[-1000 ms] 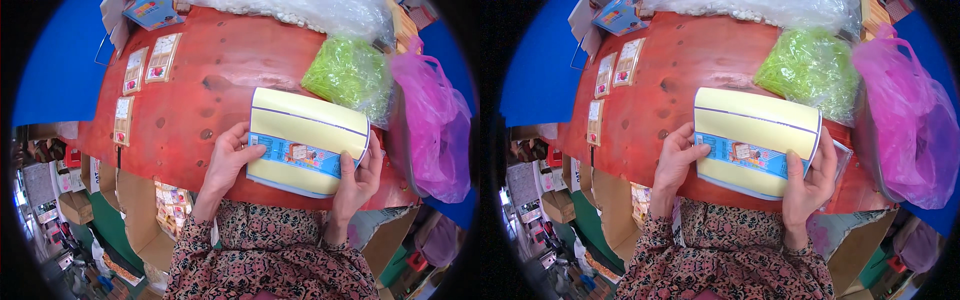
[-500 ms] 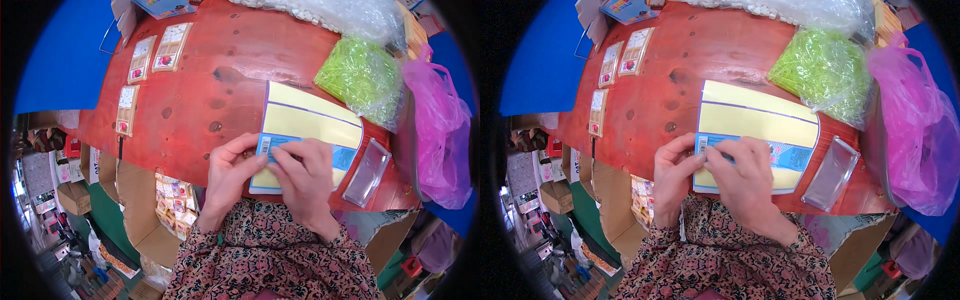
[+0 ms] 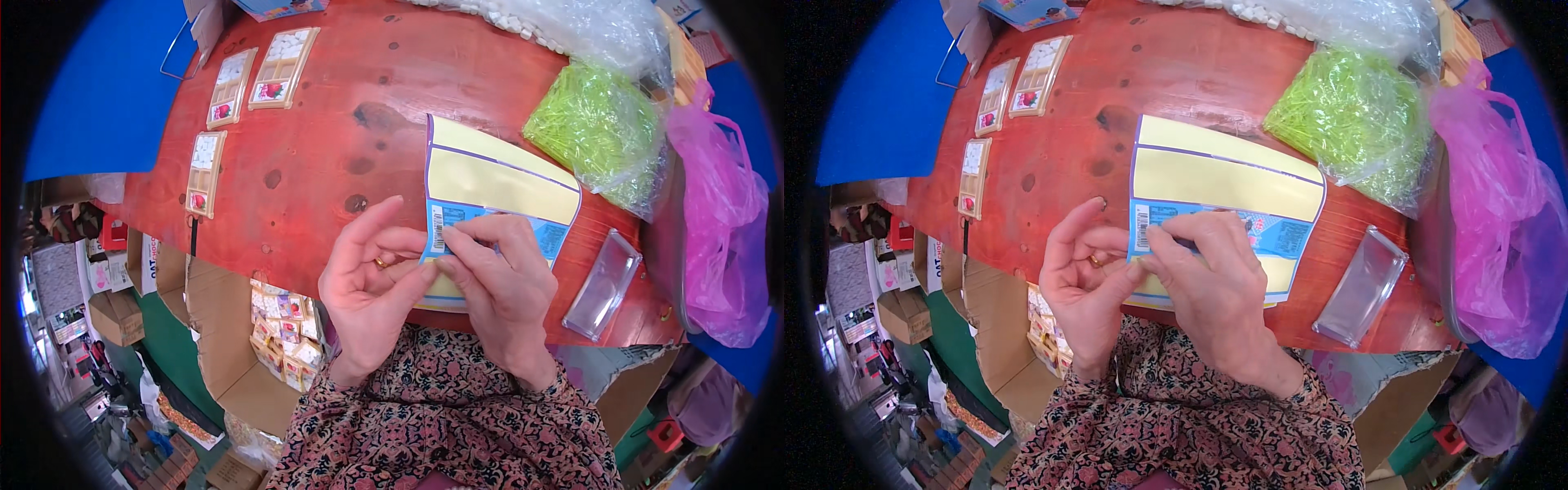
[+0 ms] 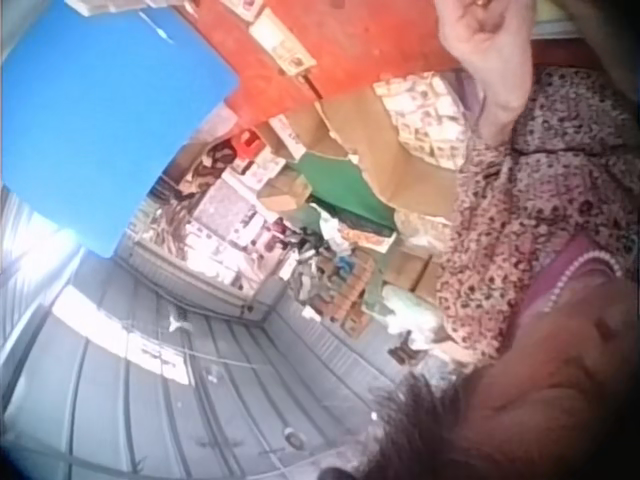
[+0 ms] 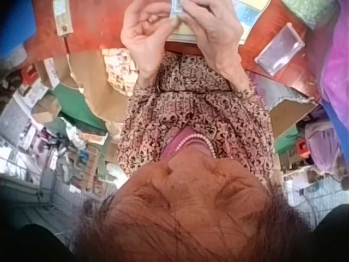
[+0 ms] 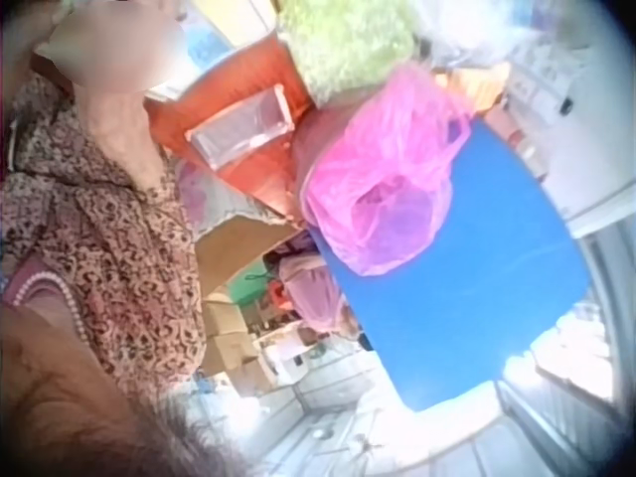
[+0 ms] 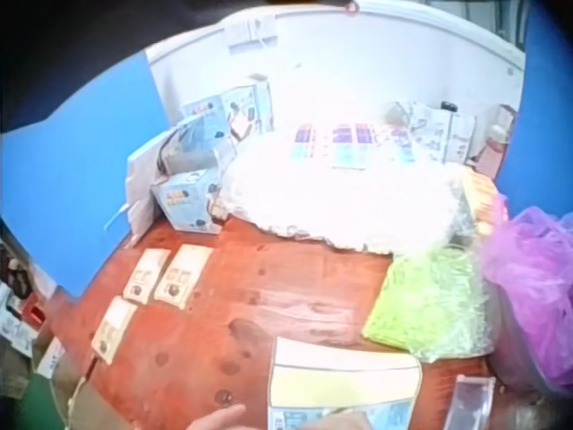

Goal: Peeling labels from a sheet and applying them to small plastic trays filled with marshmallow-like items.

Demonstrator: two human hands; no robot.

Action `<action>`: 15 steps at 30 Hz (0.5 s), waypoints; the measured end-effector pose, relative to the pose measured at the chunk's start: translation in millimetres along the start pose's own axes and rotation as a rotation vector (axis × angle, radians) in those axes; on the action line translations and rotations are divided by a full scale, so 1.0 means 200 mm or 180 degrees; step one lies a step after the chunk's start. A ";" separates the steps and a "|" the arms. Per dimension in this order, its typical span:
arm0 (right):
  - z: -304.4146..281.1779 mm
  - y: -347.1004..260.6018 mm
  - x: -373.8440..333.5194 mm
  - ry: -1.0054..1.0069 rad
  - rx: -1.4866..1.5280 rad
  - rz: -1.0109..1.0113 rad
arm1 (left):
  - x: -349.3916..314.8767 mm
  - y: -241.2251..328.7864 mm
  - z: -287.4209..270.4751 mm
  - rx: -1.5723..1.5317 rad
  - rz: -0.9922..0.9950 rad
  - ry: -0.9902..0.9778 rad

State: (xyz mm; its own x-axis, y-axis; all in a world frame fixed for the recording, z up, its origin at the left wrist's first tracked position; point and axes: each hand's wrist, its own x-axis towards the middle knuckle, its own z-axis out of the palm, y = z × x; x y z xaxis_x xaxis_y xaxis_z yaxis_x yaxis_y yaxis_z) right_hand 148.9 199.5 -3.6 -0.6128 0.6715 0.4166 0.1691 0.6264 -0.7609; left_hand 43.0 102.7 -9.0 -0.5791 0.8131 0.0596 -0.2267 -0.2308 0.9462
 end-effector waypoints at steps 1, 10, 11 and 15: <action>-0.01 -0.01 0.01 -0.0035 0.0008 0.0005 | 0.00 0.01 0.01 0.0001 -0.0001 0.0003; -0.06 -0.07 0.03 -0.0248 -0.0404 -0.0077 | -0.02 0.05 0.12 0.0574 0.0120 0.0255; -0.06 -0.08 0.03 -0.0250 -0.0396 -0.0076 | -0.03 0.06 0.12 0.0751 0.0156 0.0328; -0.06 -0.10 0.05 -0.0248 -0.0432 -0.0079 | -0.04 0.06 0.11 0.1160 0.0328 0.0304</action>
State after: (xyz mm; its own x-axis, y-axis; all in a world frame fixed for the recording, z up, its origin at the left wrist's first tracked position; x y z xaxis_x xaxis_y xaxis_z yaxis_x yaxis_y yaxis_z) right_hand 149.6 197.7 22.1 -0.6753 0.6256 0.3907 0.2527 0.6938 -0.6744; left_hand 61.6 106.0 9.1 -0.6585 0.7382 0.1465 0.1195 -0.0896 0.9888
